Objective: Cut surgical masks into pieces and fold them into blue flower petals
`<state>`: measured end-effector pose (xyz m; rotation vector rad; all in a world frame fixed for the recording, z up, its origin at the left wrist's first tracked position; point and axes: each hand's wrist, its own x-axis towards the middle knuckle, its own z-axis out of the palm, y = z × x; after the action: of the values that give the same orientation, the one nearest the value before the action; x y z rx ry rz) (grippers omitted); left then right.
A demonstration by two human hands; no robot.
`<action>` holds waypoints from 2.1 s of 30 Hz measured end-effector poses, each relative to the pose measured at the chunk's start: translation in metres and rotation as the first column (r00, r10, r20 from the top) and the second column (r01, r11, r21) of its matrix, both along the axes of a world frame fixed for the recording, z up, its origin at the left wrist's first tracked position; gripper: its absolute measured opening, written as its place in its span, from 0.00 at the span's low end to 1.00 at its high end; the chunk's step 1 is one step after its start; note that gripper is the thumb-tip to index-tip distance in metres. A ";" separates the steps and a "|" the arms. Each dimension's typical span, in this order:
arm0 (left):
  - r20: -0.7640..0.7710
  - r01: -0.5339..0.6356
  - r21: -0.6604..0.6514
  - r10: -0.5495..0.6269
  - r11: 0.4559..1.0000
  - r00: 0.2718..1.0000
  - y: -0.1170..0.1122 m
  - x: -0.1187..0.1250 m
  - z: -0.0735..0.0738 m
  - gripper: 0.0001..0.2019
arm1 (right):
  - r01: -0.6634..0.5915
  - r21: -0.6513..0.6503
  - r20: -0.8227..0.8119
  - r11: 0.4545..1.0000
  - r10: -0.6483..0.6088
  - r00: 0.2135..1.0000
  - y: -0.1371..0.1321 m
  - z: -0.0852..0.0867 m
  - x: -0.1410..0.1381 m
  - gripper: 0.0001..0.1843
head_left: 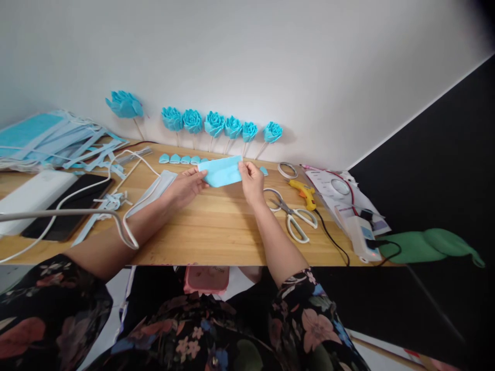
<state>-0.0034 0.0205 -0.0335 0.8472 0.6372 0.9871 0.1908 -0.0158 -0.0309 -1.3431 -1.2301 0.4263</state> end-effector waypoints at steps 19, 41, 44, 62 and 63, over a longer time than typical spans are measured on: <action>0.032 0.320 0.064 -0.323 0.945 0.946 -0.025 0.012 -0.012 0.16 | 0.081 0.051 -0.245 0.995 -0.066 0.967 -0.002 -0.014 -0.024 0.22; 0.262 -0.018 -0.074 0.036 0.997 0.964 0.008 -0.005 0.003 0.08 | -0.054 0.072 -0.246 0.996 0.070 0.967 0.002 -0.019 -0.019 0.20; 0.253 -0.039 -0.085 0.060 0.996 0.966 0.010 -0.007 0.004 0.11 | -0.037 0.074 -0.250 0.997 0.054 0.967 0.003 -0.020 -0.016 0.20; 0.224 0.020 -0.120 0.007 0.993 0.975 0.003 -0.003 0.005 0.05 | -0.158 0.027 -0.182 0.987 0.161 0.970 -0.002 -0.019 -0.024 0.19; 0.224 0.019 -0.128 0.010 0.992 0.975 0.002 -0.003 0.006 0.05 | -0.159 0.022 -0.183 0.987 0.161 0.970 -0.002 -0.019 -0.024 0.19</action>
<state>-0.0068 0.0230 -0.0274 0.6117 0.4993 1.0095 0.1664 -0.0176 -0.0497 -1.1738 -1.1876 0.6453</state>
